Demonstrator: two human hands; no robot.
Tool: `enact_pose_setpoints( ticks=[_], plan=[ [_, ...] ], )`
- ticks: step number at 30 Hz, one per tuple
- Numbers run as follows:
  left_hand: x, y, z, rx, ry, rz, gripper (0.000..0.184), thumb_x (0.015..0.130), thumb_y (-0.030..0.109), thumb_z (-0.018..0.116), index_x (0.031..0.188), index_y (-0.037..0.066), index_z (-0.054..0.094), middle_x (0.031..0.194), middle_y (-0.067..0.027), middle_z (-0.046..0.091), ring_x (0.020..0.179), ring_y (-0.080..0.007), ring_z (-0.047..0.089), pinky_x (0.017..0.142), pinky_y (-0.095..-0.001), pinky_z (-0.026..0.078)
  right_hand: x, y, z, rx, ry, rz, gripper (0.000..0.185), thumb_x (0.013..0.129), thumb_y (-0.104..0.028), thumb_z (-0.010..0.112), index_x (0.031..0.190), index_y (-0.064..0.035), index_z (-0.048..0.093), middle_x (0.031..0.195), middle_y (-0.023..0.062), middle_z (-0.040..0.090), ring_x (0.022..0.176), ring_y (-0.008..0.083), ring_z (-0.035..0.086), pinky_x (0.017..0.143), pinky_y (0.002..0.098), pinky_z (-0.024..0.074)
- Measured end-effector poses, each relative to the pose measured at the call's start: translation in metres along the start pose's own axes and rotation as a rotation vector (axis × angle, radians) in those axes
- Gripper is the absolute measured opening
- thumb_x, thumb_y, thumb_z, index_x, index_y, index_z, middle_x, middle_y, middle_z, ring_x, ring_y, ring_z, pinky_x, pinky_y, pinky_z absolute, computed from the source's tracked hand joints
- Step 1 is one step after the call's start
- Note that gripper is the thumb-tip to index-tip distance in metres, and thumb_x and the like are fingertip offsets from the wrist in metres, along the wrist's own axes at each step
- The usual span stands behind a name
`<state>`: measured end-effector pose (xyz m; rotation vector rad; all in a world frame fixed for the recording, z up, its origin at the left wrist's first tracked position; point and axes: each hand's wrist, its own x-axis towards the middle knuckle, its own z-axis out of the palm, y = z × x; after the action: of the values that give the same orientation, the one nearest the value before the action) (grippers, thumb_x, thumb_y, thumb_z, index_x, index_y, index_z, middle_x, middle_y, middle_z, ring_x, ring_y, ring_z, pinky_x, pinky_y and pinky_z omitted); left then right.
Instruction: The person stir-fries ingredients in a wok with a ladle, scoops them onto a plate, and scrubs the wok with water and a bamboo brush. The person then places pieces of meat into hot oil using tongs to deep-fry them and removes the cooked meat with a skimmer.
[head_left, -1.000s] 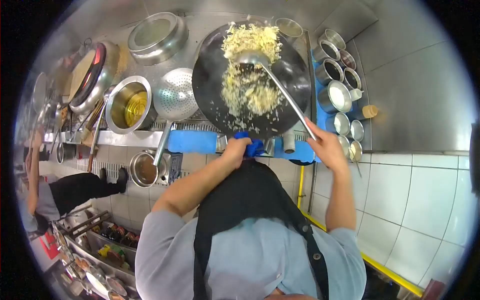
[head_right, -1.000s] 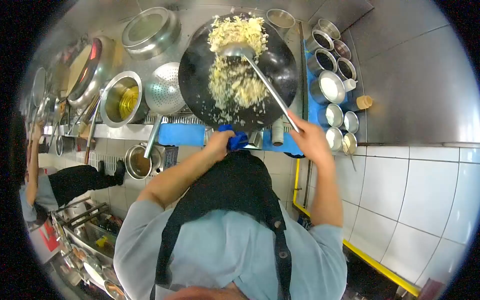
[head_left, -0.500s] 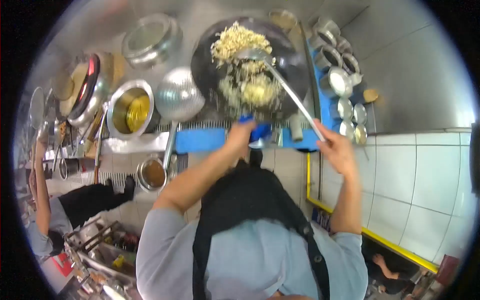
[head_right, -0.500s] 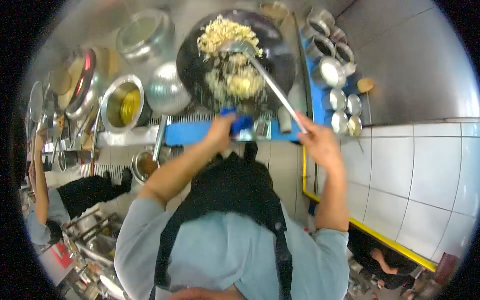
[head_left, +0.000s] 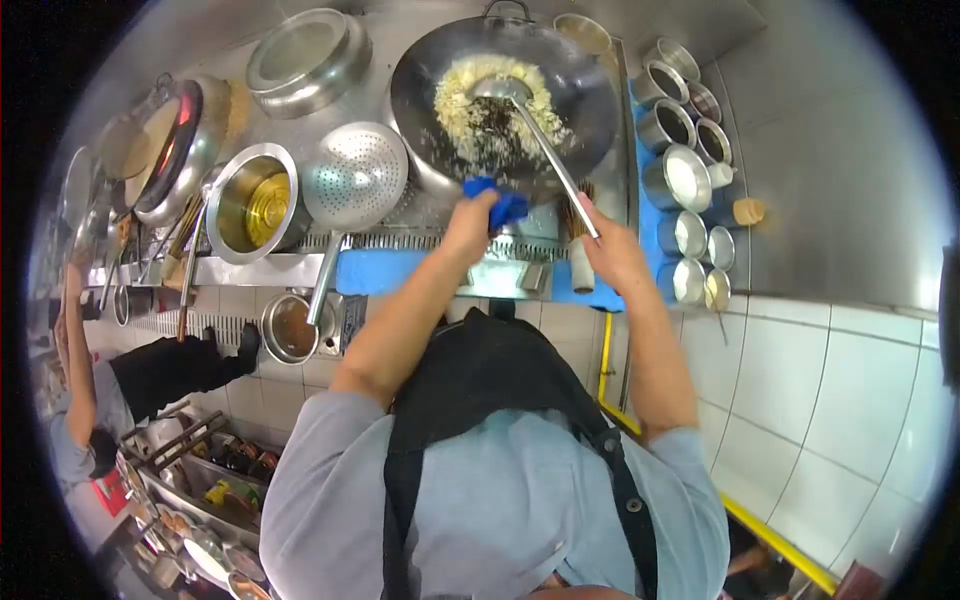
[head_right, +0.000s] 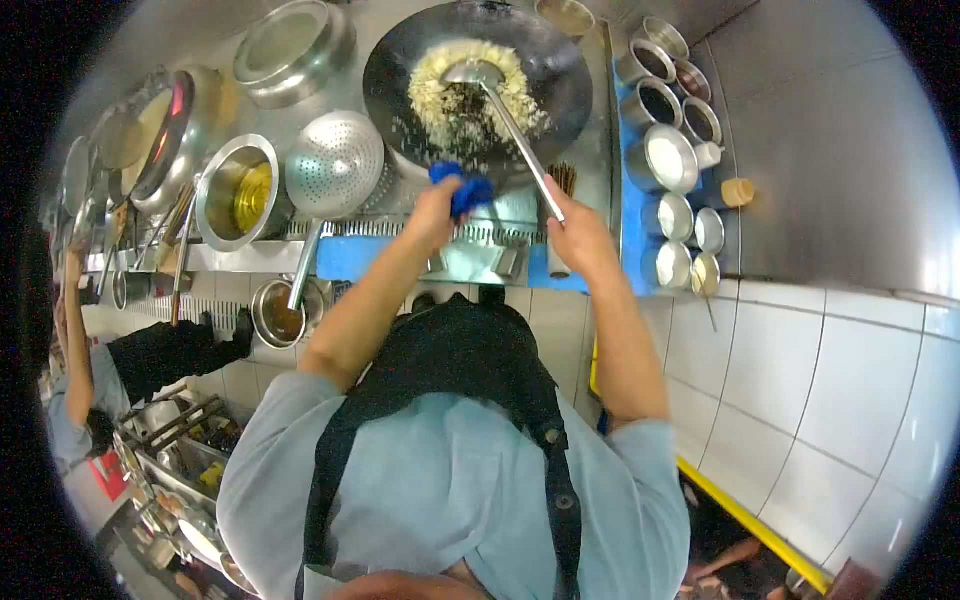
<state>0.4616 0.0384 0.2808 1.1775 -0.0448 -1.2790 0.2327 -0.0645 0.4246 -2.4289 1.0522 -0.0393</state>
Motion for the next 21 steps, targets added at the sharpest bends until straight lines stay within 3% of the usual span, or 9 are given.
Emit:
enact_pose_setpoints(
  ticks=[2,4,5,7,9,10,13,15,21],
  plan=[
    [-0.024,-0.026,-0.009,0.069,0.045,0.004,0.029,0.093,0.013,0.06,0.118,-0.003,0.059,0.098,-0.0115,0.068,0.08,-0.023,0.069,0.062,-0.0343,0.056,0.011,0.0,-0.005,0.103,0.027,0.046,0.066,0.092,-0.012,0.064,0.154,-0.027,0.045,0.109,0.0256,0.069,0.091,0.0426,0.068,0.081,0.046,0.054],
    [-0.039,-0.032,-0.007,0.0,0.029,0.135,0.029,0.092,0.012,0.059,0.117,-0.002,0.06,0.105,-0.0134,0.069,0.086,-0.0238,0.071,0.067,-0.0347,0.059,-0.008,0.012,-0.034,0.228,0.042,-0.005,0.069,0.09,-0.006,0.067,0.152,-0.0281,0.049,0.089,0.0143,0.068,0.066,0.0195,0.05,0.068,0.0322,0.0486],
    [-0.048,-0.027,-0.004,-0.024,0.027,0.148,0.028,0.091,0.013,0.059,0.116,-0.001,0.06,0.106,-0.0143,0.07,0.088,-0.024,0.071,0.068,-0.0345,0.06,-0.017,0.021,-0.048,0.278,0.022,-0.027,0.069,0.089,-0.004,0.067,0.152,-0.0275,0.051,0.088,0.0127,0.068,0.066,0.0166,0.05,0.067,0.0311,0.048],
    [-0.033,0.009,-0.001,0.112,0.08,-0.019,0.024,0.091,0.015,0.061,0.11,0.0,0.061,0.101,-0.0138,0.071,0.086,-0.023,0.071,0.067,-0.0331,0.059,-0.043,0.03,-0.067,0.305,-0.072,-0.004,0.068,0.089,-0.003,0.068,0.151,-0.0266,0.052,0.088,0.011,0.068,0.067,0.0124,0.049,0.067,0.0289,0.047],
    [0.021,0.008,-0.002,-0.057,0.063,0.013,0.023,0.09,0.023,0.065,0.102,0.003,0.061,0.082,-0.0098,0.065,0.063,-0.0212,0.063,0.052,-0.033,0.05,-0.047,0.031,-0.089,0.238,-0.162,0.023,0.068,0.089,-0.002,0.068,0.151,-0.0261,0.052,0.089,0.0106,0.067,0.068,0.0101,0.047,0.067,0.0267,0.0461],
    [0.028,0.01,0.005,-0.065,0.093,0.027,0.024,0.09,0.024,0.065,0.101,0.003,0.061,0.08,-0.01,0.065,0.061,-0.0215,0.062,0.051,-0.0332,0.05,-0.042,0.025,-0.095,0.172,-0.248,0.077,0.068,0.09,-0.004,0.067,0.151,-0.0278,0.051,0.093,0.016,0.07,0.068,0.0193,0.057,0.069,0.0329,0.0505],
    [0.043,0.012,0.023,-0.063,0.133,0.039,0.024,0.091,0.025,0.065,0.1,0.003,0.06,0.078,-0.0101,0.064,0.059,-0.0219,0.062,0.05,-0.0328,0.05,-0.001,0.053,-0.045,-0.002,-0.117,-0.269,0.07,0.092,-0.007,0.062,0.155,-0.031,0.043,0.097,0.0225,0.071,0.076,0.0381,0.067,0.073,0.0447,0.0533],
    [0.043,0.005,0.025,-0.069,0.127,0.023,0.025,0.091,0.026,0.064,0.1,0.003,0.06,0.077,-0.0102,0.064,0.059,-0.0219,0.061,0.049,-0.0324,0.049,0.032,0.041,-0.009,0.013,-0.133,-0.154,0.072,0.094,-0.011,0.059,0.158,-0.0332,0.035,0.104,0.0269,0.07,0.094,0.0504,0.065,0.08,0.0536,0.0512],
    [0.037,0.003,0.022,-0.167,0.107,-0.007,0.031,0.098,0.035,0.064,0.112,0.008,0.06,0.093,-0.0069,0.068,0.08,-0.0222,0.066,0.062,-0.0372,0.052,0.048,0.024,0.026,0.116,-0.187,-0.125,0.074,0.092,-0.009,0.058,0.159,-0.0304,0.033,0.122,0.0292,0.064,0.109,0.0487,0.062,0.09,0.052,0.0503]
  ],
)
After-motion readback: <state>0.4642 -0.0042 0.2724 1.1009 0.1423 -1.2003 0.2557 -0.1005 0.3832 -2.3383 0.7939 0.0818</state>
